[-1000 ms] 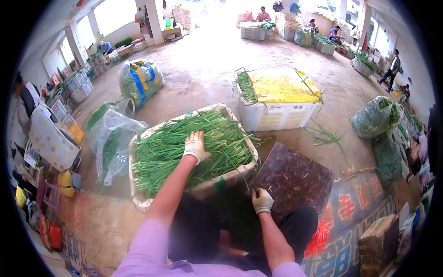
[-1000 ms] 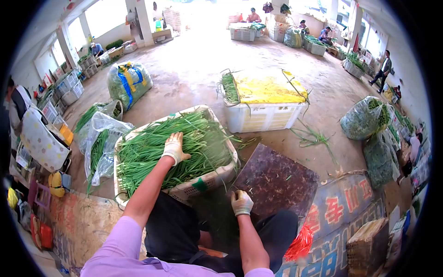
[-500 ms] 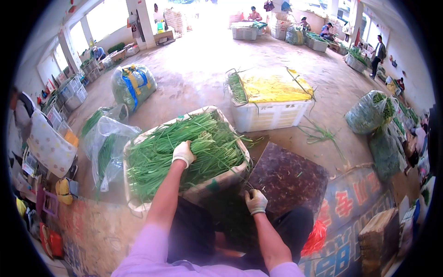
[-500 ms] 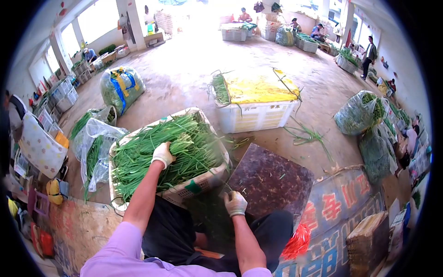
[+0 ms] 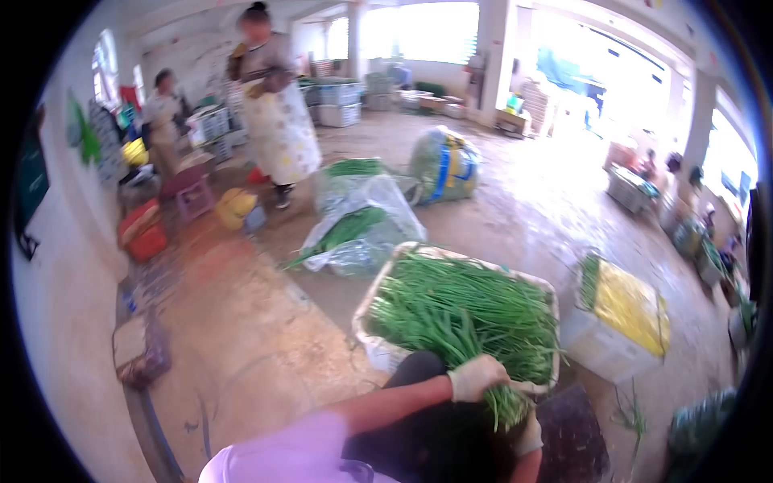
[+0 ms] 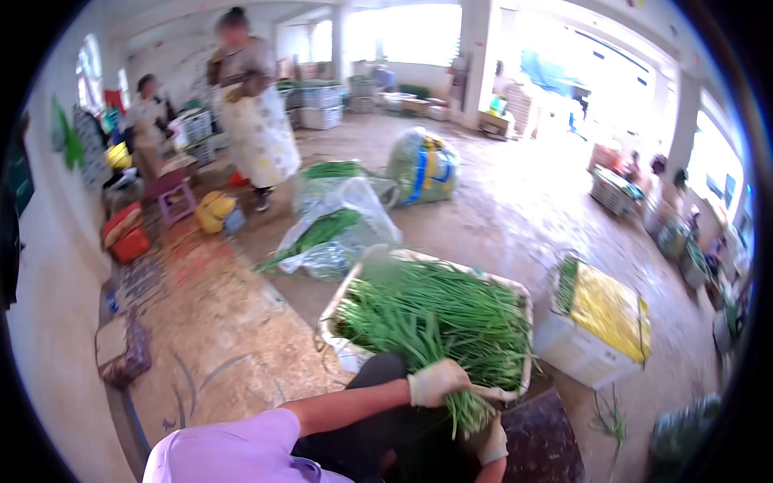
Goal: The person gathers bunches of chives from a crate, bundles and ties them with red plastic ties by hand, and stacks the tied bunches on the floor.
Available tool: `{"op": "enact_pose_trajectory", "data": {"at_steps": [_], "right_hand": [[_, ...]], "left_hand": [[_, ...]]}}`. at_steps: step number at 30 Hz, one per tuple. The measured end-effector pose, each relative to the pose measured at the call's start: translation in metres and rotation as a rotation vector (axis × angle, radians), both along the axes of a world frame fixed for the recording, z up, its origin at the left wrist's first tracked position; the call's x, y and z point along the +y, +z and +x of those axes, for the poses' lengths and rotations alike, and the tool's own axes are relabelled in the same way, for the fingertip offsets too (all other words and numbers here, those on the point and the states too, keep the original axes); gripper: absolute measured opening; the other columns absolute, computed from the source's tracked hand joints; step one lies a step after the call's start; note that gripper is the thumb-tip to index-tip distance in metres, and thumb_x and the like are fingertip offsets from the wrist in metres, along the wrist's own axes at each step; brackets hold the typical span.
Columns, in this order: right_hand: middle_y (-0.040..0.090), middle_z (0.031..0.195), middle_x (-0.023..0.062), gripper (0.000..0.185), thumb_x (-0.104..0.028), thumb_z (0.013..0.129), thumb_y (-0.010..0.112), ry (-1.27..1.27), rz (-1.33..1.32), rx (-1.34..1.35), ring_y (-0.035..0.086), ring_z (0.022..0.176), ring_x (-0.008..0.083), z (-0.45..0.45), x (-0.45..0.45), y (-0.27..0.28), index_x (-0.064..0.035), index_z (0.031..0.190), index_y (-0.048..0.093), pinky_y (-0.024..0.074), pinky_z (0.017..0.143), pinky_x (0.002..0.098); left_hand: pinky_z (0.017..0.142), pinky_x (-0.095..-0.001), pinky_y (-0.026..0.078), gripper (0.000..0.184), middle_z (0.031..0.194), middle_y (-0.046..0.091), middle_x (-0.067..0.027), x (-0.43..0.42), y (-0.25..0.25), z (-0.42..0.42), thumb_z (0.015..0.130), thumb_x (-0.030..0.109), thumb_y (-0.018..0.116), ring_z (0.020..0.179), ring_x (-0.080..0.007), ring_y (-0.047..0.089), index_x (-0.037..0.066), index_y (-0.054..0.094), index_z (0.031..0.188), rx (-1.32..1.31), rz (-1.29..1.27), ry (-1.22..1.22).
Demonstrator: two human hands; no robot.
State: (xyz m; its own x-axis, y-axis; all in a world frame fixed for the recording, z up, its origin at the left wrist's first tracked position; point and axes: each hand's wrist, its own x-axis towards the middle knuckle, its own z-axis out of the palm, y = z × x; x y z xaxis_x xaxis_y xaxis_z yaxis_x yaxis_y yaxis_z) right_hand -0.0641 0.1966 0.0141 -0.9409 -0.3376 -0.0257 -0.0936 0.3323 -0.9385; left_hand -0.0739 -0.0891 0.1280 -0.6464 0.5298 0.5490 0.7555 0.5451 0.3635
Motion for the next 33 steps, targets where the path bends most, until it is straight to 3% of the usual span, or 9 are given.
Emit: {"op": "enact_pose_trajectory", "data": {"at_steps": [2, 5, 9, 10, 13, 19, 23, 27, 33], "right_hand": [[0.06, 0.132, 0.0117, 0.056, -0.049, 0.103, 0.04, 0.276, -0.808, -0.852, 0.058, 0.12, 0.0242, 0.019, -0.024, 0.077, -0.0053, 0.139, 0.046, 0.0406, 0.109, 0.0428], [0.056, 0.137, 0.013, 0.059, -0.051, 0.103, 0.037, 0.387, -0.582, -0.968, 0.057, 0.122, 0.0252, 0.005, -0.016, 0.025, -0.006, 0.139, 0.048, 0.0431, 0.106, 0.0424], [0.062, 0.124, 0.011, 0.039, -0.029, 0.101, 0.05, 0.914, 0.215, 0.442, 0.062, 0.113, 0.0248, 0.012, -0.029, 0.035, -0.0025, 0.131, 0.053, 0.0513, 0.096, 0.041], [0.065, 0.112, 0.0088, 0.035, -0.006, 0.091, 0.056, 0.684, -0.034, -0.394, 0.066, 0.102, 0.0204, 0.022, -0.034, 0.03, -0.0018, 0.127, 0.055, 0.054, 0.087, 0.0348], [0.067, 0.107, 0.0095, 0.033, -0.005, 0.087, 0.06, 0.311, -0.285, -0.644, 0.067, 0.096, 0.0176, 0.041, -0.055, 0.058, -0.0016, 0.12, 0.06, 0.0544, 0.083, 0.0321], [0.068, 0.109, 0.0088, 0.035, -0.002, 0.079, 0.068, 0.461, 0.118, 0.392, 0.067, 0.094, 0.0223, 0.031, -0.06, 0.11, -0.0046, 0.114, 0.064, 0.0541, 0.083, 0.0346], [0.068, 0.099, 0.0068, 0.025, -0.008, 0.081, 0.069, 0.028, -0.157, -0.134, 0.066, 0.082, 0.0196, 0.031, -0.055, 0.114, -0.0045, 0.105, 0.065, 0.0538, 0.073, 0.0338], [0.068, 0.088, 0.0074, 0.028, -0.005, 0.076, 0.071, -0.053, 0.113, -0.327, 0.065, 0.074, 0.0167, 0.028, -0.019, 0.07, -0.0019, 0.103, 0.066, 0.0531, 0.068, 0.032], [0.069, 0.087, 0.0101, 0.03, -0.005, 0.076, 0.072, -0.008, -0.298, -0.451, 0.067, 0.075, 0.0186, 0.052, -0.022, 0.097, 0.0034, 0.105, 0.066, 0.0534, 0.07, 0.0314]], "left_hand": [[0.091, -0.044, 0.047, 0.039, 0.096, 0.066, -0.009, 0.008, -0.015, 0.014, 0.061, 0.012, 0.068, 0.098, -0.0315, 0.062, 0.01, 0.066, 0.1, 0.045, -0.099, -0.08], [0.102, -0.0449, 0.04, 0.039, 0.1, 0.063, -0.0052, 0.015, -0.029, 0.03, 0.062, 0.01, 0.067, 0.104, -0.0266, 0.059, 0.014, 0.066, 0.101, 0.075, -0.178, -0.155], [0.107, -0.0447, 0.036, 0.029, 0.097, 0.061, -0.0032, 0.021, -0.038, 0.039, 0.069, 0.013, 0.065, 0.103, -0.0236, 0.058, 0.015, 0.065, 0.097, 0.16, -0.223, -0.145], [0.107, -0.0445, 0.036, 0.025, 0.096, 0.061, -0.0029, 0.02, -0.037, 0.039, 0.07, 0.015, 0.064, 0.104, -0.0228, 0.058, 0.015, 0.064, 0.095, 0.171, -0.26, -0.142], [0.108, -0.0447, 0.035, 0.015, 0.096, 0.06, -0.0026, 0.022, -0.032, 0.04, 0.075, 0.02, 0.061, 0.105, -0.0208, 0.058, 0.016, 0.062, 0.09, 0.216, -0.268, -0.127], [0.105, -0.0457, 0.038, 0.033, 0.119, 0.057, -0.0081, 0.041, 0.0, 0.029, 0.084, 0.024, 0.055, 0.12, -0.0252, 0.051, 0.013, 0.064, 0.114, 0.467, -0.114, 0.381], [0.103, -0.0471, 0.039, 0.046, 0.129, 0.055, -0.0166, 0.026, 0.04, 0.044, 0.083, 0.019, 0.059, 0.121, -0.0356, 0.05, 0.005, 0.058, 0.127, 0.103, -0.108, 0.79], [0.1, -0.0404, 0.049, 0.052, 0.123, 0.062, -0.0208, 0.031, -0.042, 0.066, 0.082, 0.003, 0.064, 0.113, -0.0308, 0.061, -0.005, 0.053, 0.132, -0.523, 0.944, 0.271], [0.105, -0.0449, 0.043, 0.072, 0.136, 0.055, -0.021, 0.03, -0.044, 0.086, 0.092, 0.032, 0.068, 0.124, -0.0307, 0.055, 0.001, 0.034, 0.148, -1.632, 1.148, 0.051]]}}
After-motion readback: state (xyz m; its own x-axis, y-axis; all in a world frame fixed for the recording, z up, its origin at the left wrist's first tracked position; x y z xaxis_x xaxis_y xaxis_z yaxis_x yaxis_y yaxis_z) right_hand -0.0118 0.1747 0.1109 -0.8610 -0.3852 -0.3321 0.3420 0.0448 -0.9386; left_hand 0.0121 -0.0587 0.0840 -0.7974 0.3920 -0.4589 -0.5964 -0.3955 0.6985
